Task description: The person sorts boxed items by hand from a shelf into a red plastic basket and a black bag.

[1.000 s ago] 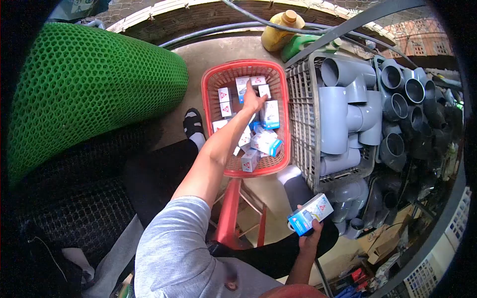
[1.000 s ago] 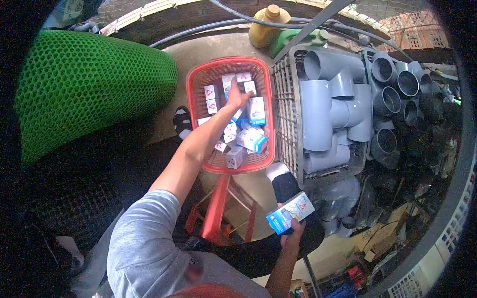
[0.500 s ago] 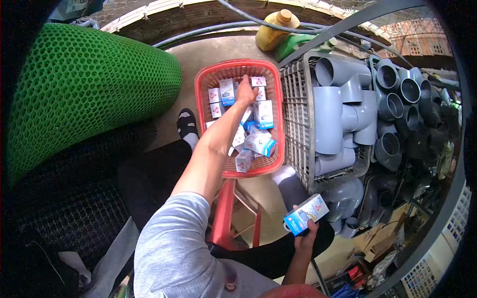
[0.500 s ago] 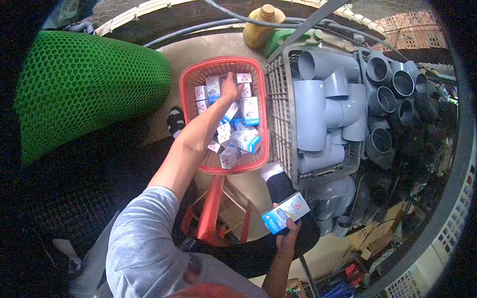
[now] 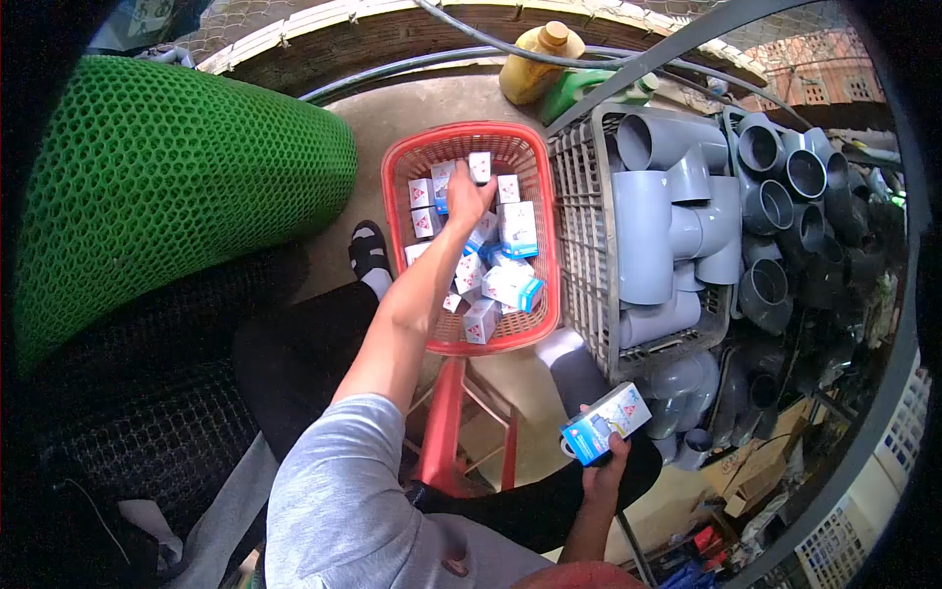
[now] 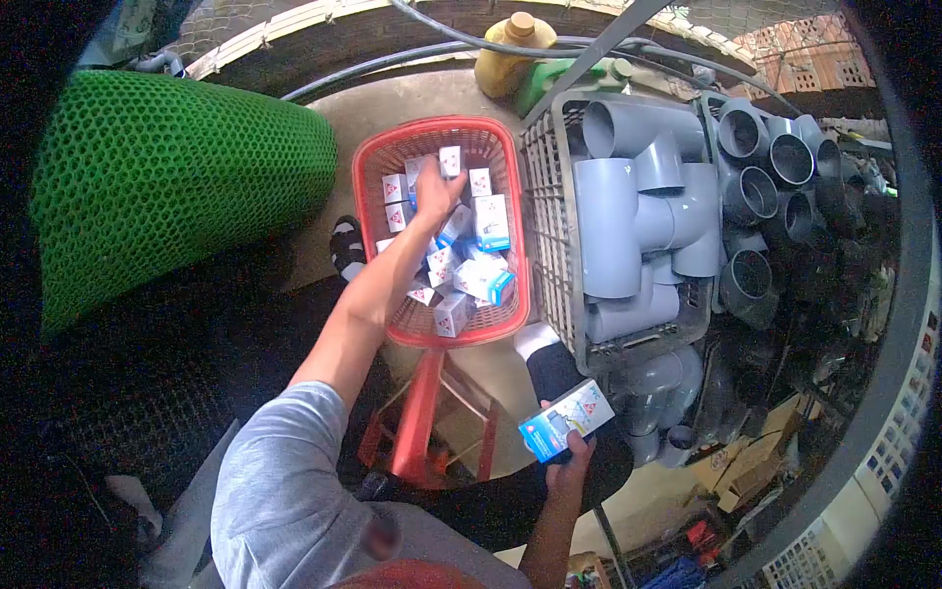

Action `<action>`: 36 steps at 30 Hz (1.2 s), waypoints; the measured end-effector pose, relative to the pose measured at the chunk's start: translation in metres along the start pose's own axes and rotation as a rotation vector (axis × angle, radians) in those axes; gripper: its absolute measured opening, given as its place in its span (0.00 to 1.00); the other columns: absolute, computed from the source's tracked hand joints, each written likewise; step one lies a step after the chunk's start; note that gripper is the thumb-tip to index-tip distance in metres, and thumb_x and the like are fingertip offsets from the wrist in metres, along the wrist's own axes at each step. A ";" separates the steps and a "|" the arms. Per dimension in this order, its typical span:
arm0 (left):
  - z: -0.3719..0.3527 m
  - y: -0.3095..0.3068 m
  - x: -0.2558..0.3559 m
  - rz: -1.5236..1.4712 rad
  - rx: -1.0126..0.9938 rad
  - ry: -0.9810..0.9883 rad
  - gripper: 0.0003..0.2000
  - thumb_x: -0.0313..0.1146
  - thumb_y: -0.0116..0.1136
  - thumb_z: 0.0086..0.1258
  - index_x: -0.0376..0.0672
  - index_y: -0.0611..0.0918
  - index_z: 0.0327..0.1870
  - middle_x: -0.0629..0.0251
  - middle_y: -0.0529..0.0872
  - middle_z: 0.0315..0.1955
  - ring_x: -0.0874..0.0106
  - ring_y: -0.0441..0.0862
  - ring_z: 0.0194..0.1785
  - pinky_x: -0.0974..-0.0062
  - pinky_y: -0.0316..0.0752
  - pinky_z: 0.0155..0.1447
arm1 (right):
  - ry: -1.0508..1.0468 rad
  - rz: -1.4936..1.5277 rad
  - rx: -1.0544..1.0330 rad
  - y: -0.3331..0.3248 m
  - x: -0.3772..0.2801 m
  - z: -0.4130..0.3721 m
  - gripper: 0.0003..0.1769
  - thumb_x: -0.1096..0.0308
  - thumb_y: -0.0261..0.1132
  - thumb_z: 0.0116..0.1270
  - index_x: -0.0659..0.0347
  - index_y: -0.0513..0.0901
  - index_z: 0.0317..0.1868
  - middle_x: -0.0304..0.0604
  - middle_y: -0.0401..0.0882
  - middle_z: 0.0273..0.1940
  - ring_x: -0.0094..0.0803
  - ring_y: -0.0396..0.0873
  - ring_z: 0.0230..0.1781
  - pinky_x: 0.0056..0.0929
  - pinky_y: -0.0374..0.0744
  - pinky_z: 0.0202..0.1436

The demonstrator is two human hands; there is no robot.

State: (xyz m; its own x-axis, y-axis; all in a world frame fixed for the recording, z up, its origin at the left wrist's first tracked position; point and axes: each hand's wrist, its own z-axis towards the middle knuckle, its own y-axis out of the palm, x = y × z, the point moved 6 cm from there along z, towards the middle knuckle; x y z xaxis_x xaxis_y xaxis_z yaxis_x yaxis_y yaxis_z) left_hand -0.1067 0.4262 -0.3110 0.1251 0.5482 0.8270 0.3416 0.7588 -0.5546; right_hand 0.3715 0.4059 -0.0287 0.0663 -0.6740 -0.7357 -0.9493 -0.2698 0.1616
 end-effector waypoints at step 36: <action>0.021 0.038 -0.012 0.318 -0.547 0.282 0.31 0.26 0.74 0.52 0.35 0.78 0.61 0.41 0.80 0.62 0.46 0.81 0.64 0.54 0.80 0.66 | 0.017 -0.047 0.012 -0.003 0.008 0.004 0.50 0.50 0.70 0.62 0.68 0.60 0.78 0.68 0.79 0.64 0.51 0.84 0.61 0.50 0.86 0.63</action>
State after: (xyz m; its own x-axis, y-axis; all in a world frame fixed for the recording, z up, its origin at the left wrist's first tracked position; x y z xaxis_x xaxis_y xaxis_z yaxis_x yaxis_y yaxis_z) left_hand -0.1151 0.4562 -0.3438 0.5093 0.5460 0.6652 0.6596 0.2488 -0.7093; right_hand 0.3738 0.4047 -0.0376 0.1160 -0.6721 -0.7313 -0.9487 -0.2930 0.1188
